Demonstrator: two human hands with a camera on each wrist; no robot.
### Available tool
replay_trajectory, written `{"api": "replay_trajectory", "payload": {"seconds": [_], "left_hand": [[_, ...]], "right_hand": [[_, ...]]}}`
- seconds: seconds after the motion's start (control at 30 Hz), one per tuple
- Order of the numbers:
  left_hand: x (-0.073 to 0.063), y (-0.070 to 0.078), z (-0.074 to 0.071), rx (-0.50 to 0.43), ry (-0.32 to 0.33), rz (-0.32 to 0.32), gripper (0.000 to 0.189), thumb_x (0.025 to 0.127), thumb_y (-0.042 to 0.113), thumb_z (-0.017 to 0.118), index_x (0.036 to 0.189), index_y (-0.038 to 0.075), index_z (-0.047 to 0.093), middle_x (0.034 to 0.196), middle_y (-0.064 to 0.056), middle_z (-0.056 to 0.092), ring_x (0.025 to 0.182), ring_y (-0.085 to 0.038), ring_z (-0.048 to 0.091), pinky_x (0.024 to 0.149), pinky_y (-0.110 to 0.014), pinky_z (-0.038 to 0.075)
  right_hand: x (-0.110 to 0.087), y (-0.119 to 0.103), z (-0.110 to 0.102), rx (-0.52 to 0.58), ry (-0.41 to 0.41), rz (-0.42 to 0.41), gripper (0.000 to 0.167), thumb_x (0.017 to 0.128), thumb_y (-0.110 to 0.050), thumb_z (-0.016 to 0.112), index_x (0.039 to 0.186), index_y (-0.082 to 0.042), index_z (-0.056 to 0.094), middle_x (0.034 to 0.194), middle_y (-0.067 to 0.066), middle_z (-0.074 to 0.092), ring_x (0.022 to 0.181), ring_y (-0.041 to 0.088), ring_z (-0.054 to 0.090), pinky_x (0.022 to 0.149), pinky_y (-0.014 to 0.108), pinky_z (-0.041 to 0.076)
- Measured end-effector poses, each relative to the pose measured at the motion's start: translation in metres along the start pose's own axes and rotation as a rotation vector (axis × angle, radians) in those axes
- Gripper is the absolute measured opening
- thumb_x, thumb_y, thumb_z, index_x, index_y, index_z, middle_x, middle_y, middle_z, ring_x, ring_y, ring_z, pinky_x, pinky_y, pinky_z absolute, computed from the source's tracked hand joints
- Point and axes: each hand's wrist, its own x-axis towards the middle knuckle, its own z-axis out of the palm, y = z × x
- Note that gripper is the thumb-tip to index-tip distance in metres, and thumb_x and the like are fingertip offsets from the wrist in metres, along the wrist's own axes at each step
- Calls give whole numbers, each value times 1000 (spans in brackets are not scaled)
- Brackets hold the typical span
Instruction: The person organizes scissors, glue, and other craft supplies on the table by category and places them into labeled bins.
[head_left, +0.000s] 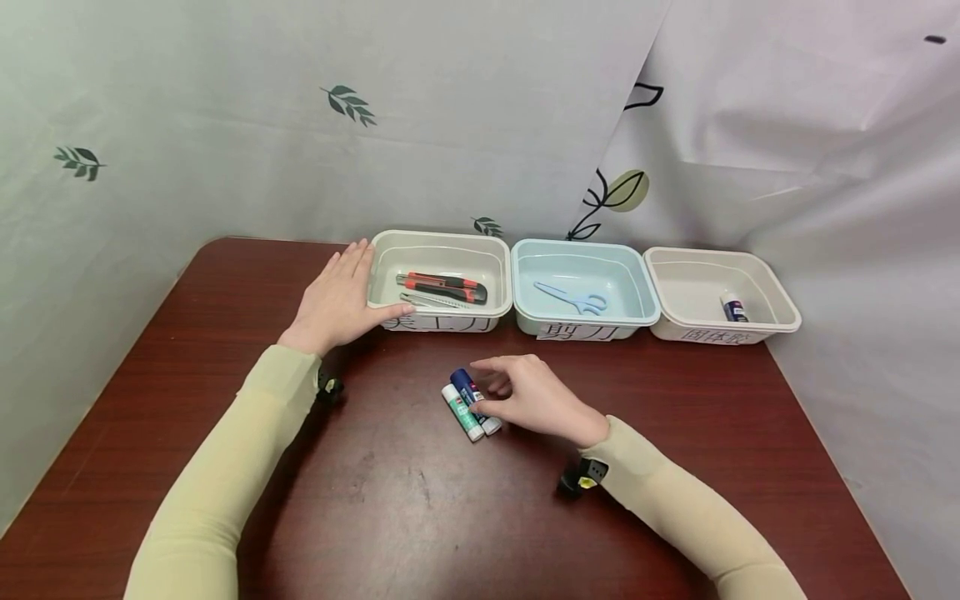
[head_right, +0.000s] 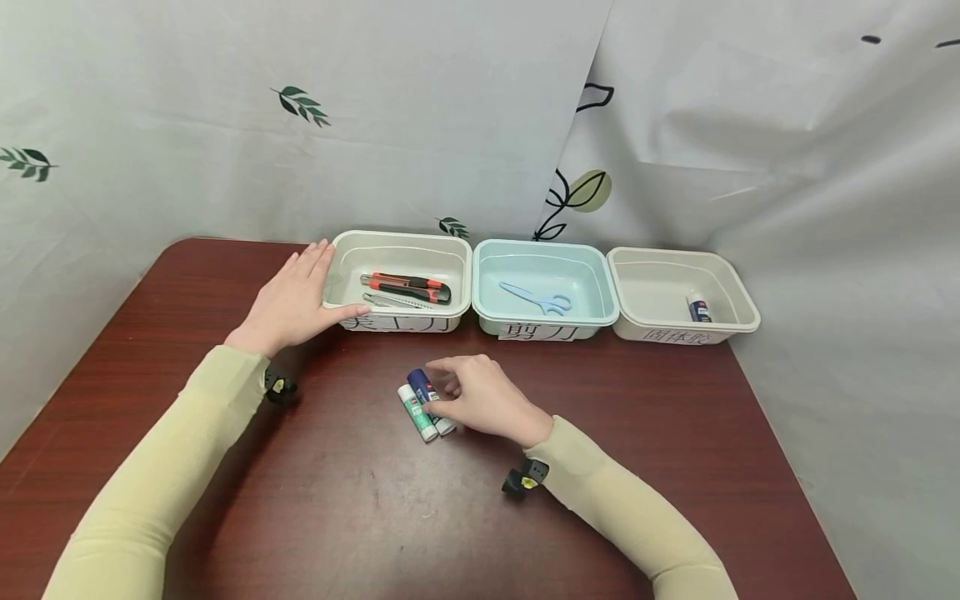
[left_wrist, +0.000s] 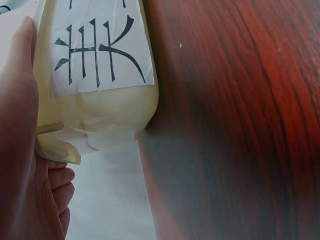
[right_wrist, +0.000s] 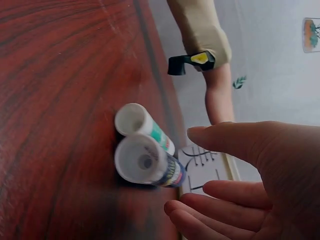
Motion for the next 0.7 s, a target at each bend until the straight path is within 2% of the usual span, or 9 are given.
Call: {"api": "replay_trajectory", "payload": {"seconds": [0.2,0.47,0.7], "left_hand": [[0,1,-1,-3,-7,-1,125,83,84,54,159,-7,17,165,-25,17,153,-36,13,124,-45,7],[-1,1,-1,-3,-5,1,124,83,84,54,159,-8,17,165,-26,18,153,-37,14,124,-45,8],[0,0,0,-1,-6,2,124,83,84,53,159,-7,17,165,-25,17,153,-36,13,124,-44,6]], "right_hand": [[2,0,5,6,6,-5,54,84,-17,86,131,0,67,117,7,73,82,8,70,69,21,58],[5,3,11,-34,27,-1,50,83,-12,84,129,-1,68,115,6,73,74,1,66,67,21,56],[7,6,12,-58,61,20,49,81,-12,85,127,-3,70,95,1,73,70,2,64,58,20,55]]}}
